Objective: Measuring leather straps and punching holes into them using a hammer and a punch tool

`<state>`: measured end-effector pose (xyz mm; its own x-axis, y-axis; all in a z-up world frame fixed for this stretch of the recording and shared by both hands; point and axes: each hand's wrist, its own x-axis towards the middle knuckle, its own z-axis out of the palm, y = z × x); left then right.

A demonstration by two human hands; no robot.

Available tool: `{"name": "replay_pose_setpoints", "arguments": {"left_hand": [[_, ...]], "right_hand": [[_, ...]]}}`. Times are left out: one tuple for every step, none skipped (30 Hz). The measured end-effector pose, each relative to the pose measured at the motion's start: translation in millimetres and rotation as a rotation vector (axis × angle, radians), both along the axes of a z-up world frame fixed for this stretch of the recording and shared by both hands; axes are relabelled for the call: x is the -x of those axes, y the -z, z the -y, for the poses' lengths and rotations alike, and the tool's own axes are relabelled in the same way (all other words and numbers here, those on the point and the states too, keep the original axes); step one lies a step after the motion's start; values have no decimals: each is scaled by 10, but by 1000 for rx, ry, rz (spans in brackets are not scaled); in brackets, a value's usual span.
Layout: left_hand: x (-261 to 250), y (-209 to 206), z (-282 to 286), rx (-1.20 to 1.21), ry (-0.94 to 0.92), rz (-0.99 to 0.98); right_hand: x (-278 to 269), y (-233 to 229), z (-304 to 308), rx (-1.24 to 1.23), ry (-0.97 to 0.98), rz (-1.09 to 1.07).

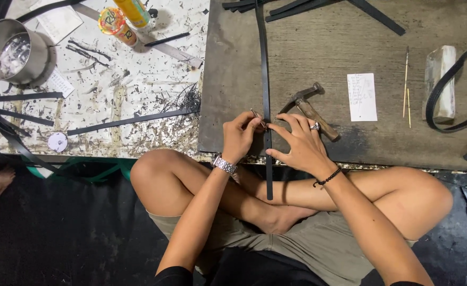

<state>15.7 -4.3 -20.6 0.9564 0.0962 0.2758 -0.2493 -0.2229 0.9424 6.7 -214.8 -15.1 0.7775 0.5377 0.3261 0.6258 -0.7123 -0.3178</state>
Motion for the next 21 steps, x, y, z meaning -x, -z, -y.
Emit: {"name": "replay_pose_setpoints", "arguments": {"left_hand": [[6,-14,8,2,5,11],[8,-19,10,1,5,10],[10,-25,13,-6,4,16],[11,-30,16,-14,4,22],[13,-43,15,-15,6,21],[17,-54,15,-31,5,30],[22,-66,14,-47,4,38],[26,-84,16,-47,5,39],[31,-103,17,-57,5,38],[37,-122,18,-67,5,39],[37,-116,12,-68,5,39],[37,-111,6,-66,11,64],[38,-106,0,-65,18,88],[57,-116,1,-65,18,90],[77,-127,3,-120,18,122],[95,-138,5,-175,18,153],[97,-122,10,-175,19,156],[94,-108,11,-227,42,195],[91,-95,10,-279,65,235],[78,-123,11,-278,64,241],[67,-150,9,-349,80,299]], "right_hand": [[-1,-6,-4,2,0,-6],[4,-37,-12,1,0,-6],[7,-67,-19,-4,4,-20],[12,-98,-26,-9,8,-34],[9,-74,-21,-10,9,-35],[8,-51,-16,-13,8,-27],[8,-28,-12,-15,6,-20],[4,-14,-9,-16,7,-19],[1,-2,-8,-14,7,-9],[-2,10,-6,-13,7,2],[3,-10,-15,-13,7,3],[9,-31,-23,-15,13,-1],[16,-54,-32,-16,18,-5],[16,-39,-31,-16,18,-3],[16,-25,-30,-24,18,12],[17,-11,-27,-31,18,26],[6,-1,2,-32,19,29],[-8,7,27,-88,62,80],[-22,15,50,-145,104,132],[-71,23,125,-144,103,138],[-118,32,197,0,329,149]]}}
